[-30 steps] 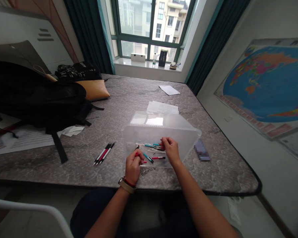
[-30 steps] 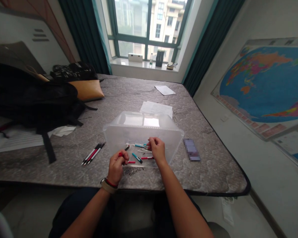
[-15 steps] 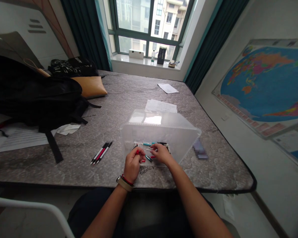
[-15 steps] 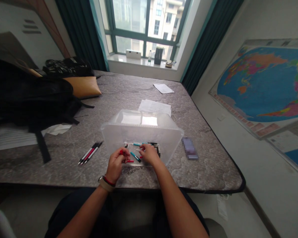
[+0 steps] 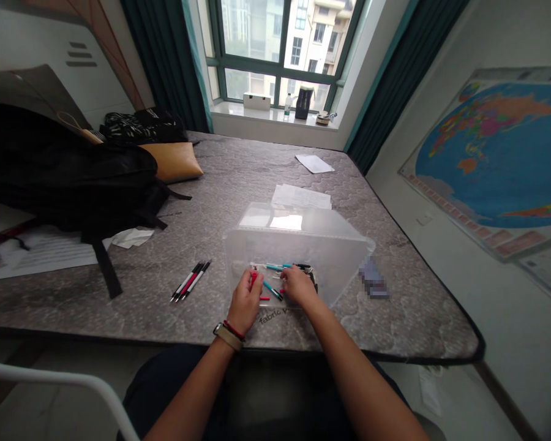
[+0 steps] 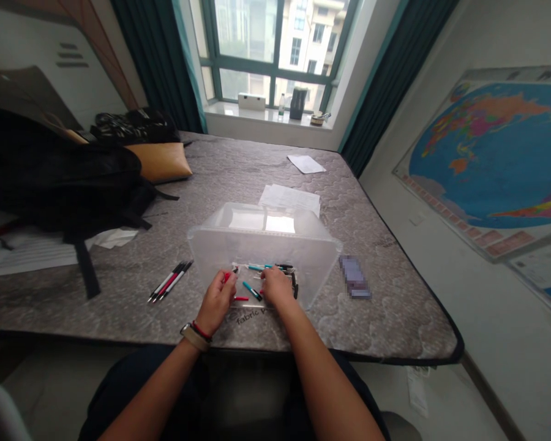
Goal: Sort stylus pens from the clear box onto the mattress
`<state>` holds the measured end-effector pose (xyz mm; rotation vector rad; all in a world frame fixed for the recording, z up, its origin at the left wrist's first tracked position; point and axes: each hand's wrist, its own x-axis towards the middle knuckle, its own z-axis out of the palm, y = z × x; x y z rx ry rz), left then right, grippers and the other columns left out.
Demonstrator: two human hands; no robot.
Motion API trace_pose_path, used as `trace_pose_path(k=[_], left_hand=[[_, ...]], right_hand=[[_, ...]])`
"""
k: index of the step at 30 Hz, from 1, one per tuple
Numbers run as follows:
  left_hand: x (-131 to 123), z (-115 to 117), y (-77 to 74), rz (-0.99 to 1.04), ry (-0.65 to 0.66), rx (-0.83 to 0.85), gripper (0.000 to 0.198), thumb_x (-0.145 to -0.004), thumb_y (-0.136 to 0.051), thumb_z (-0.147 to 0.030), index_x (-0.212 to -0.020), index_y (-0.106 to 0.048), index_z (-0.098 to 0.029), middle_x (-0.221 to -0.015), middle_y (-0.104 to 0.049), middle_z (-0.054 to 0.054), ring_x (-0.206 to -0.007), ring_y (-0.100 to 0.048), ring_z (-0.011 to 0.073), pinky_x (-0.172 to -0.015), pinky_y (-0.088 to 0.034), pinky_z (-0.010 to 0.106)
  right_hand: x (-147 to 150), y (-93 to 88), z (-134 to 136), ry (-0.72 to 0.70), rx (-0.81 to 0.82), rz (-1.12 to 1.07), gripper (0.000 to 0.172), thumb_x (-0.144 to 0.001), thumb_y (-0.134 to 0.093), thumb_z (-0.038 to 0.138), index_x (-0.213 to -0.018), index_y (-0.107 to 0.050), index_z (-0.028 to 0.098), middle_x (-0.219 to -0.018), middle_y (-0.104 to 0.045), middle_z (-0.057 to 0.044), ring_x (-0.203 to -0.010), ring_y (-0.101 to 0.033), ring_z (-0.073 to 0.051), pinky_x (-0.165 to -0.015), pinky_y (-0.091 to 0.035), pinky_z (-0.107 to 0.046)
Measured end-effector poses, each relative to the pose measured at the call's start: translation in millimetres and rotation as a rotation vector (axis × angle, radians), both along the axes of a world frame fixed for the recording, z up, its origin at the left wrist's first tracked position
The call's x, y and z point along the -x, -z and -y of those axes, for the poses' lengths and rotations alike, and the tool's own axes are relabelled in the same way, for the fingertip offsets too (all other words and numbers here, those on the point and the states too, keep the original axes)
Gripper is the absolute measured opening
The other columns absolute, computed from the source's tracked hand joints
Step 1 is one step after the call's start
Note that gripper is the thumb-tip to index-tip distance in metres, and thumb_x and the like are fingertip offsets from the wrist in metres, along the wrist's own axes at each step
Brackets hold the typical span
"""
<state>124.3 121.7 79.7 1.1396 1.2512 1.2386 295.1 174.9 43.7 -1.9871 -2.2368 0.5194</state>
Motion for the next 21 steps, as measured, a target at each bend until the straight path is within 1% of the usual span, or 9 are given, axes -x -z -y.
trace_pose_path(k=[3,6,9,13,17,19,21], left_hand=[[-2,1,-0.4,0.028,-0.016,0.013,0.035,-0.087,-0.051,-0.054,-0.088,-0.055,-0.019,-0.058,-0.039,-0.007,-0.050,-0.037,0.0086,-0.045,-0.037,0.017],[1,0,-0.3,0.020,-0.045,0.002,0.036,-0.088,-0.049,-0.054,-0.088,-0.057,-0.019,-0.056,-0.039,-0.007,-0.048,-0.037,0.0093,-0.045,-0.037,0.018],[3,-1,-0.2,-0.020,-0.070,-0.010,0.034,-0.086,-0.053,-0.053,-0.085,-0.057,-0.019,-0.056,-0.042,-0.006,-0.049,-0.039,0.0098,-0.046,-0.036,0.019],[2,-3,0.6,-0.027,-0.048,0.004,0.037,-0.087,-0.052,-0.054,-0.082,-0.059,-0.018,-0.054,-0.041,-0.006,-0.048,-0.037,0.0095,-0.045,-0.034,0.020],[0,-4,3.4,-0.013,-0.026,0.013,0.040,-0.087,-0.050,-0.056,-0.083,-0.059,-0.017,-0.053,-0.038,-0.007,-0.046,-0.035,0.0088,-0.046,-0.032,0.019],[0,-4,5.2,-0.027,-0.026,0.000,0.039,-0.088,-0.050,-0.055,-0.083,-0.060,-0.017,-0.053,-0.038,-0.007,-0.047,-0.037,0.0089,-0.047,-0.032,0.019],[1,-4,6.6,-0.031,-0.018,-0.007,0.039,-0.089,-0.048,-0.055,-0.084,-0.059,-0.018,-0.053,-0.039,-0.007,-0.048,-0.038,0.0091,-0.048,-0.032,0.020]], right_hand=[[4,3.1,-1,0.012,-0.027,0.064,0.024,-0.084,-0.052,0.013,-0.102,-0.066,0.023,-0.107,-0.063,-0.009,-0.095,-0.060,-0.021,-0.076,-0.040,-0.027],[5,3.4,-7,-0.040,-0.036,0.114,0.021,-0.086,-0.051,0.013,-0.099,-0.066,0.021,-0.105,-0.064,-0.010,-0.095,-0.060,-0.022,-0.075,-0.040,-0.028],[4,4.7,-14,-0.069,-0.020,0.107,0.019,-0.086,-0.051,0.014,-0.097,-0.066,0.020,-0.102,-0.066,-0.011,-0.096,-0.061,-0.022,-0.076,-0.040,-0.029],[2,9.0,-18,-0.026,0.008,0.067,0.023,-0.086,-0.047,0.011,-0.097,-0.066,0.019,-0.101,-0.068,-0.011,-0.095,-0.062,-0.022,-0.075,-0.040,-0.028],[-3,8.8,-22,0.030,-0.016,-0.023,0.025,-0.085,-0.048,0.010,-0.099,-0.066,0.019,-0.105,-0.068,-0.011,-0.097,-0.062,-0.021,-0.079,-0.040,-0.028],[-7,6.4,-24,0.072,-0.054,-0.108,0.026,-0.084,-0.048,0.011,-0.101,-0.066,0.019,-0.105,-0.068,-0.010,-0.097,-0.061,-0.020,-0.082,-0.040,-0.027],[-12,3.6,-26,0.112,-0.077,-0.223,0.025,-0.083,-0.049,0.012,-0.101,-0.067,0.019,-0.101,-0.069,-0.008,-0.093,-0.062,-0.019,-0.081,-0.041,-0.026]])
